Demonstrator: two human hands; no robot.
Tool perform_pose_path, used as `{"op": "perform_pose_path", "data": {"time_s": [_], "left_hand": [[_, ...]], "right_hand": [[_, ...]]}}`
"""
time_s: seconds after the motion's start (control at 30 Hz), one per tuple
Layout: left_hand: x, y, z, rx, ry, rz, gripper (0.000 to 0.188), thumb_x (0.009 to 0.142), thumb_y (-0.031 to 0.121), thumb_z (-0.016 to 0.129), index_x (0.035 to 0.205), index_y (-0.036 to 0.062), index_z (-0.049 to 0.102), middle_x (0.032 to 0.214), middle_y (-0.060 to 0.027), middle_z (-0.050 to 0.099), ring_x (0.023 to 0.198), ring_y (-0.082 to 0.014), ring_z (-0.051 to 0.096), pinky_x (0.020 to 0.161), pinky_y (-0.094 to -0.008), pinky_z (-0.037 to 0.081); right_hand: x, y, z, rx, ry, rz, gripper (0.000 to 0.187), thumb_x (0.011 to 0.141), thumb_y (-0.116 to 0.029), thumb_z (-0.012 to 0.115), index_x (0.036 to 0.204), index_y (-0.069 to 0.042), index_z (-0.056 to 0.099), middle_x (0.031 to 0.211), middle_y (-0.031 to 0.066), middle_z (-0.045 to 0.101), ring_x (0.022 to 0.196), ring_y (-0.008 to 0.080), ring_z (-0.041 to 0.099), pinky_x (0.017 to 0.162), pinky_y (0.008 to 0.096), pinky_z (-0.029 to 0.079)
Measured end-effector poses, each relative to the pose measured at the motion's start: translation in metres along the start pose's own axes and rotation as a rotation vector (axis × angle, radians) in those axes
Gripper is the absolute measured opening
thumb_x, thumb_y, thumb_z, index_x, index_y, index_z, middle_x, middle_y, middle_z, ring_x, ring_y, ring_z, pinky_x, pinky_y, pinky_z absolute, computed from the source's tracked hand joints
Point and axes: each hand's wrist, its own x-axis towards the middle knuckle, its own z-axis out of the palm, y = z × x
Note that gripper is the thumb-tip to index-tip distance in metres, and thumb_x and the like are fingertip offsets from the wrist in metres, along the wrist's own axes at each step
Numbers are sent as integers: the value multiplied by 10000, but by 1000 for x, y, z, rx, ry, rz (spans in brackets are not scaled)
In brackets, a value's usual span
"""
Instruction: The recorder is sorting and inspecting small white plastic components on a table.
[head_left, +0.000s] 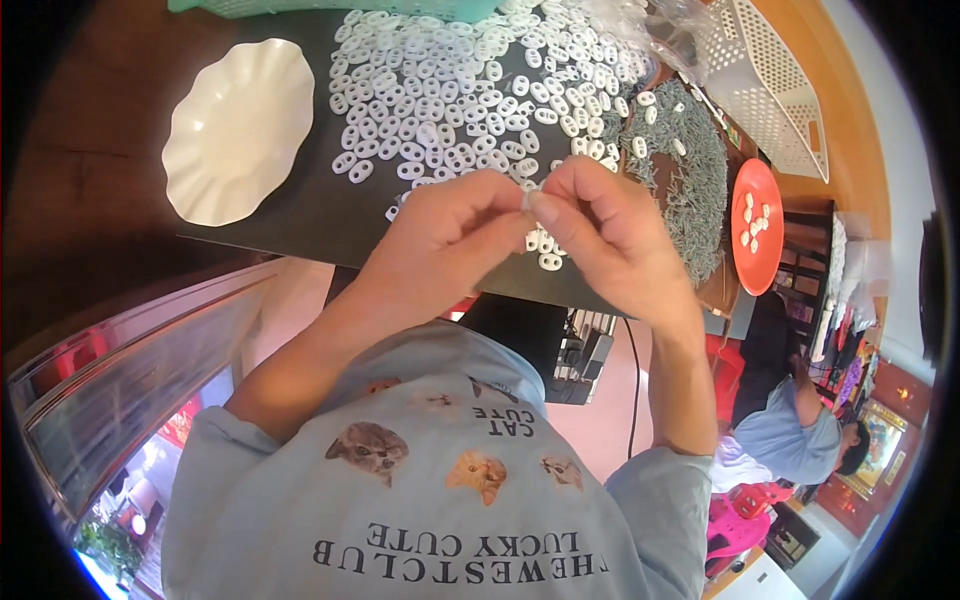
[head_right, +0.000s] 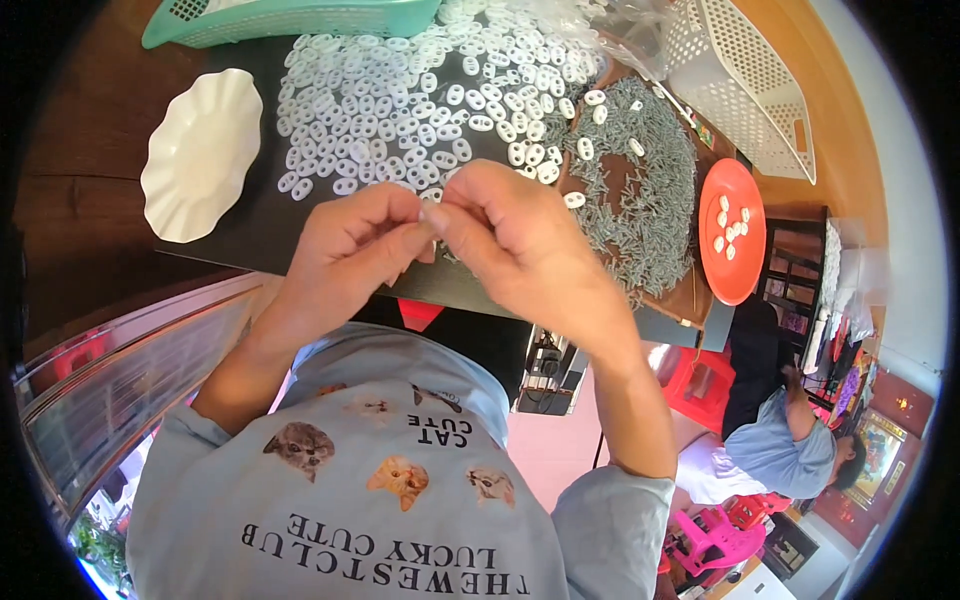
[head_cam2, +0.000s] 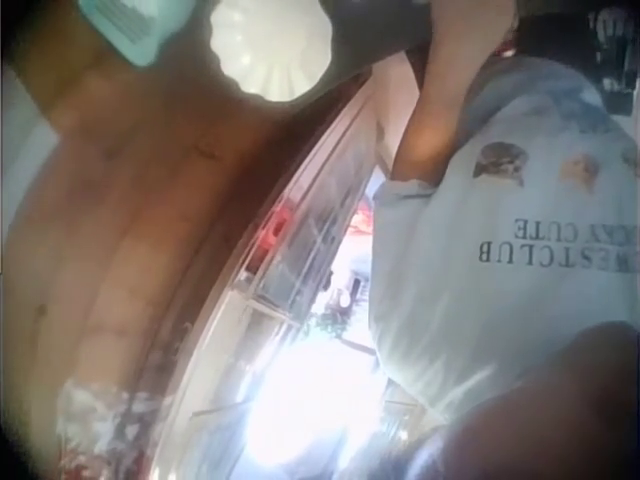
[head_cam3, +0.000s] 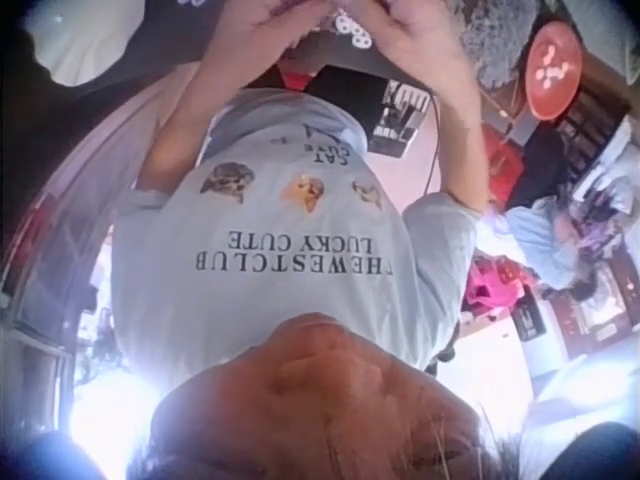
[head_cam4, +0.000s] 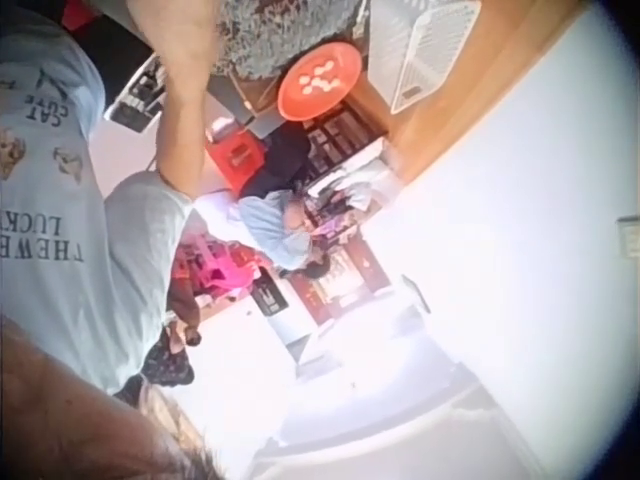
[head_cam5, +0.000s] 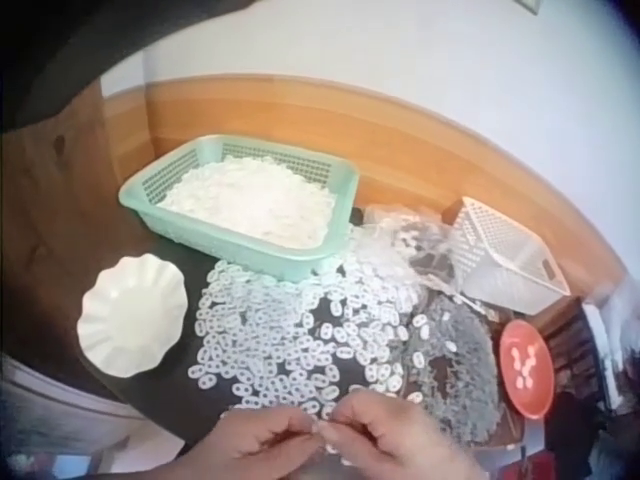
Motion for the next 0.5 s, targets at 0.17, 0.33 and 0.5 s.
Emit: {"op": "perform_pose_path", "data": {"time_s": [0.17, 0.33, 0.5], "left_hand": [[-8, -10, 8, -318, 72, -115, 127, 938, 99, 580, 993, -5, 627, 743, 30, 593, 607, -6, 471, 504, -190, 375], [-10, -13, 4, -144, -14, -28, 97, 948, 83, 560, 960, 7, 620, 725, 39, 569, 593, 4, 459, 491, -185, 350], [-12, -10, -1, -183, -14, -94, 90, 935, 94, 576, 907, 11, 597, 698, 44, 554, 596, 7, 454, 494, -181, 339]], "right_hand": [[-6, -4, 13, -217, 143, -165, 120, 886, -70, 636, 857, -2, 542, 717, 112, 526, 567, 243, 508, 545, 333, 428], [-12, -2, 13, -345, 83, -197, 100, 874, -26, 607, 902, -1, 515, 787, 127, 521, 648, 304, 543, 582, 376, 438], [-8, -4, 16, -240, 30, -215, 79, 863, -4, 594, 899, 1, 524, 781, 124, 515, 677, 293, 542, 605, 377, 436]]}}
